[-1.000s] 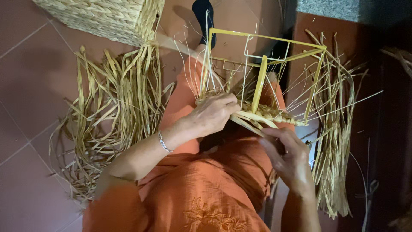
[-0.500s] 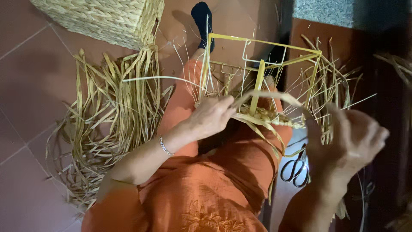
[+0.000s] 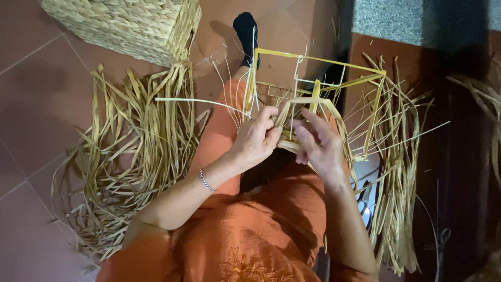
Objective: The person sits on the floor weaving dried palm leaf strips around a yellow wire basket frame, threading and tightening the strips by hand to build up the woven side wall of the basket. They pull strips from a pile beside them and work the weave around the frame edge.
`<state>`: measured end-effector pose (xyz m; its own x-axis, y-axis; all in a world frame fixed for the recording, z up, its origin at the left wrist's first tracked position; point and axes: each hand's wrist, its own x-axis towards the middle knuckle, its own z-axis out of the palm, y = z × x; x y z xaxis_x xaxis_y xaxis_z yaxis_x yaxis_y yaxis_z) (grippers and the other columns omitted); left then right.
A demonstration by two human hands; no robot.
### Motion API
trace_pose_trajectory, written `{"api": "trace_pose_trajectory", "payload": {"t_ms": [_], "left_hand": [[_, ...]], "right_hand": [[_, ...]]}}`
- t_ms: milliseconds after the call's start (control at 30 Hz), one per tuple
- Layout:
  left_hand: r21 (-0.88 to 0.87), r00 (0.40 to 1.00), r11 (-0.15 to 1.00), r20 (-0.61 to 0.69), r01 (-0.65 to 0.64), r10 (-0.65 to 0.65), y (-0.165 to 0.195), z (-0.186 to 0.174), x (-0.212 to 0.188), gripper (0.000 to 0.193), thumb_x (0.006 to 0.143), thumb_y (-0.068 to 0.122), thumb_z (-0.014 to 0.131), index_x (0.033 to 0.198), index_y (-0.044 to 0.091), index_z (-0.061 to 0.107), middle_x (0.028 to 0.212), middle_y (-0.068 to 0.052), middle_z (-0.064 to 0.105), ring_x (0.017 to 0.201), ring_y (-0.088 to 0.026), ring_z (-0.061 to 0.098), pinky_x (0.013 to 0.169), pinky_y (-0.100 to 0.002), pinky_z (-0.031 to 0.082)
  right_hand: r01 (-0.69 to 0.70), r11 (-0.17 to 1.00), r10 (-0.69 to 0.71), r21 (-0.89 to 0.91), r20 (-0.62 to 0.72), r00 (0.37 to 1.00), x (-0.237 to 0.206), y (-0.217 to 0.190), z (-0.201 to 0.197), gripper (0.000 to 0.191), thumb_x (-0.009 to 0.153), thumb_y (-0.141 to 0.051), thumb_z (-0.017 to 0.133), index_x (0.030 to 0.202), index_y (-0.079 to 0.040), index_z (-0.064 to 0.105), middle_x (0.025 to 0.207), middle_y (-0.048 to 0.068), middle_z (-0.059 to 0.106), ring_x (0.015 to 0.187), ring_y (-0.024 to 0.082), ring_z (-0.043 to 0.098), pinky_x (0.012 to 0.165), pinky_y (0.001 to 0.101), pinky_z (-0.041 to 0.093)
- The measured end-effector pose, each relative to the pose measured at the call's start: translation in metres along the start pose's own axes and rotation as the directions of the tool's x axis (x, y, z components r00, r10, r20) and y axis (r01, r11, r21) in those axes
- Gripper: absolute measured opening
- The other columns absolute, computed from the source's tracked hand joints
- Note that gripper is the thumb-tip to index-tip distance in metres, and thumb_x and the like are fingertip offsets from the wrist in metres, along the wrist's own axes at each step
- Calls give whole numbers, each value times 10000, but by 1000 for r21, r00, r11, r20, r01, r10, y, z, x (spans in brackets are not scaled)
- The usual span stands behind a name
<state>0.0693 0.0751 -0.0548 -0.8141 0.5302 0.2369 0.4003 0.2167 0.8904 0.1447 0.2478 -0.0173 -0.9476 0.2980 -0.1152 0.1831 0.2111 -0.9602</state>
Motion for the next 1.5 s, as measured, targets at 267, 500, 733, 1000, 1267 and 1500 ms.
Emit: {"api": "trace_pose_trajectory", "payload": {"t_ms": [267, 500, 733, 1000, 1267, 1500], "left_hand": [[-47, 996, 997, -66, 62, -65, -1, 6, -5, 337, 977, 73, 657, 1247, 78, 456, 669, -108, 636, 541, -284, 611, 539, -403, 464], [2, 974, 974, 15, -225, 225, 2, 9, -1, 165, 914, 54, 702, 1065, 68, 635, 850, -103, 710, 754, -272, 697, 677, -391, 542], [127, 937, 963, 288, -240, 195, 3, 6, -3, 266, 819, 46, 707, 1083, 52, 679, 965, -97, 711, 882, -268, 657, 783, -420, 543], [-5, 959, 973, 166, -230, 227, 8, 3, -4, 149, 903, 129, 736, 994, 57, 643, 1034, -83, 690, 922, -276, 690, 807, -400, 559], [44, 946, 967, 226, -250, 234, 3, 0, 6, 96, 944, 146, 698, 927, 69, 643, 903, -82, 695, 840, -289, 706, 742, -420, 551], [190, 981, 979, 188, -75, 38, -6, 21, 16, 152, 882, 172, 740, 831, 52, 662, 713, -161, 689, 690, -394, 692, 636, -503, 523]], "right_hand": [[-189, 956, 209, 222, -71, 975, -7, 11, 6, 204, 1009, -141, 650, 1067, 52, 685, 737, 108, 707, 436, 62, 450, 387, 222, 345], [416, 884, -427, -213, -7, 904, -43, -4, 6, 121, 992, -25, 657, 1096, -21, 718, 1046, 118, 733, 922, 172, 702, 794, 274, 568], [565, 712, -558, -417, 153, 816, -19, -21, -11, 215, 955, 21, 691, 1157, -40, 733, 1284, 95, 696, 1214, 264, 627, 992, 383, 549], [448, 332, -639, -830, 151, 754, -24, -10, -22, 276, 848, -233, 855, 1060, -96, 743, 1046, 83, 648, 1002, 308, 555, 976, 491, 390], [391, 443, -624, -807, 36, 781, -19, 27, -17, 267, 845, -265, 895, 863, -106, 681, 830, 68, 642, 791, 283, 590, 724, 437, 434], [347, 561, -501, -752, 25, 865, -44, 34, -13, 204, 909, -180, 833, 846, -52, 689, 709, 112, 683, 577, 274, 654, 534, 425, 478]]}}
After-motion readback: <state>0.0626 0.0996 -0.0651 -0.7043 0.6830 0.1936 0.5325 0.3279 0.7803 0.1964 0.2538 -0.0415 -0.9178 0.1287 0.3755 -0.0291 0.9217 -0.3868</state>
